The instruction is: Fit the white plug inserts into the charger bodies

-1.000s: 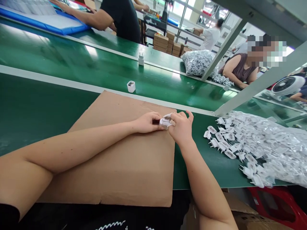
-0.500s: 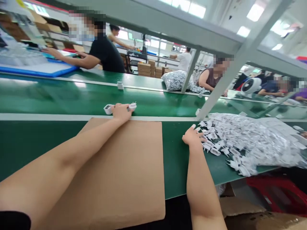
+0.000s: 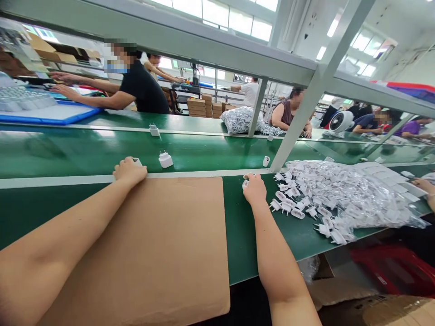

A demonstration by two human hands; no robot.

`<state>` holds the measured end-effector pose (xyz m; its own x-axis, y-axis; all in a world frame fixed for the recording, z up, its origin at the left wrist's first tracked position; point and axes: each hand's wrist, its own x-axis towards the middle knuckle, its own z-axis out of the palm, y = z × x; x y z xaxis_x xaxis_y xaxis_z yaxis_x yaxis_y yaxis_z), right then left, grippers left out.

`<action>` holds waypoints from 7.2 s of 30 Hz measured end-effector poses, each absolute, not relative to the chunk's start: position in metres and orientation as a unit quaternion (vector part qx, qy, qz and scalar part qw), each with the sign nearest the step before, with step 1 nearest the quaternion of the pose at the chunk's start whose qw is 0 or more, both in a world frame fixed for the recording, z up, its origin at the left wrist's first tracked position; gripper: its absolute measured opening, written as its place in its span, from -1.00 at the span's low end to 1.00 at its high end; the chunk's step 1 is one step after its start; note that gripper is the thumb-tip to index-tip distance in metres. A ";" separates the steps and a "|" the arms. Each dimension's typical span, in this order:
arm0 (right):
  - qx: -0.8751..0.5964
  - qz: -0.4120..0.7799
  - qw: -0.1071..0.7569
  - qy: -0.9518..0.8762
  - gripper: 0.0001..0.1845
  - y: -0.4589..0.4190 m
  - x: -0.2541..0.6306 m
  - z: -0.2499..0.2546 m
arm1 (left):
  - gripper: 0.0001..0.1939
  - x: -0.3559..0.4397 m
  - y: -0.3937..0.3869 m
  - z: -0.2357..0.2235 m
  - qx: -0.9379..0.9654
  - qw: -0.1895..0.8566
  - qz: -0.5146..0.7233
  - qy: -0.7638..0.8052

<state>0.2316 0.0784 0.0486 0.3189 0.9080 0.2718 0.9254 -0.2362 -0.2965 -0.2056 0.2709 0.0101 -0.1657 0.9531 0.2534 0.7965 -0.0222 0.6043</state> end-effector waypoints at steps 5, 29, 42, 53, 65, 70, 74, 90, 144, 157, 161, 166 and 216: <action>-0.705 0.128 0.366 -0.593 -0.64 0.082 0.224 0.047 | -0.45 -0.210 0.254 0.037 0.582 0.082 0.340 0.734; -0.534 0.408 0.355 -0.650 -0.52 0.062 0.163 0.054 | -0.71 -0.085 0.100 0.016 0.809 0.321 0.332 0.363; -0.519 0.387 0.427 -0.631 -0.69 0.044 0.136 0.079 | -0.72 -0.081 0.101 0.016 0.811 0.328 0.308 0.374; -0.518 0.461 0.434 -0.575 -0.72 0.046 0.140 0.080 | -0.28 -0.093 0.098 0.022 0.809 0.463 0.265 0.246; -0.570 0.238 0.449 -0.645 -0.69 0.050 0.138 0.070 | -0.39 -0.088 0.100 0.027 0.726 0.550 0.235 0.339; -0.507 0.161 0.420 -0.735 -0.89 0.041 0.128 0.066 | -0.45 -0.080 0.093 0.026 0.700 0.511 0.292 0.405; -0.485 0.081 0.376 -0.786 -0.76 0.039 0.121 0.057 | -0.60 -0.080 0.090 0.026 0.738 0.476 0.297 0.376; -0.459 -0.083 0.260 -0.845 -0.77 0.044 0.110 0.063 | -0.68 -0.078 0.092 0.030 0.741 0.475 0.303 0.364; -0.493 0.535 0.509 -0.461 -0.43 0.069 0.174 0.069 | -0.69 -0.056 0.148 0.046 0.815 0.272 0.289 0.421; -0.524 0.472 0.422 -0.570 -0.66 0.046 0.145 0.076 | -0.69 -0.066 0.081 0.019 0.791 0.387 0.314 0.355; -0.518 0.376 0.408 -0.651 -0.67 0.040 0.139 0.074 | -0.73 -0.066 0.082 0.021 0.789 0.391 0.319 0.349; -0.509 0.140 0.335 -0.780 -0.85 0.034 0.132 0.069 | -0.81 -0.065 0.083 0.020 0.789 0.399 0.321 0.338; -0.950 0.026 0.100 -0.296 -0.36 0.086 0.269 0.053 | -0.57 -0.115 0.221 0.036 0.688 0.238 0.318 0.607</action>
